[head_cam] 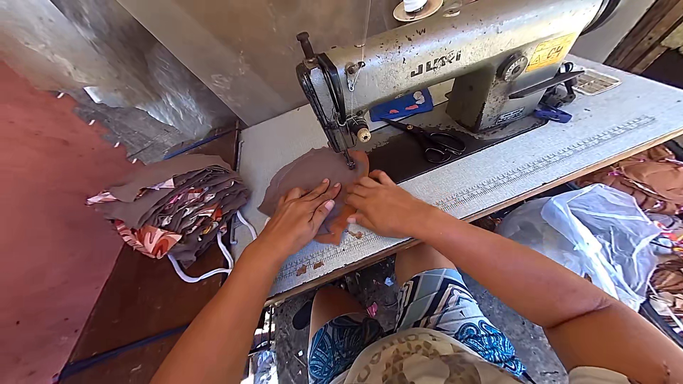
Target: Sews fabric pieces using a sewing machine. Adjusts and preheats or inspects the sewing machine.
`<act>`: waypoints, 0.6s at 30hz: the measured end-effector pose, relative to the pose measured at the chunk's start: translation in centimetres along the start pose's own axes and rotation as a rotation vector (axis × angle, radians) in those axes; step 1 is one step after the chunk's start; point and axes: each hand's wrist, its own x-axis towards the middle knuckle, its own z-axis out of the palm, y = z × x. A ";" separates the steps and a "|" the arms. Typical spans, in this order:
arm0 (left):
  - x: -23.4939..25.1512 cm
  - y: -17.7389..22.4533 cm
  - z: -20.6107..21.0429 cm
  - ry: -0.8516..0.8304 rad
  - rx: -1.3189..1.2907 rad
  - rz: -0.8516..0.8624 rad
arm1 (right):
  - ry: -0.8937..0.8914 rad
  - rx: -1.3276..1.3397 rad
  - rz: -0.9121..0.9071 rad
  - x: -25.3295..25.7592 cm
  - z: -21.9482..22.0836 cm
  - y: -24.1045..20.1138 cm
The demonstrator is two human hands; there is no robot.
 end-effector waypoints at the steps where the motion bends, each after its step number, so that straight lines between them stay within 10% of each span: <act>1: -0.1 0.0 -0.1 0.004 -0.004 0.018 | -0.014 0.000 -0.008 -0.1 0.2 -0.1; 18: 2.0 1.7 -1.3 0.015 -0.086 0.023 | 0.105 -0.062 0.030 -0.5 -0.1 0.8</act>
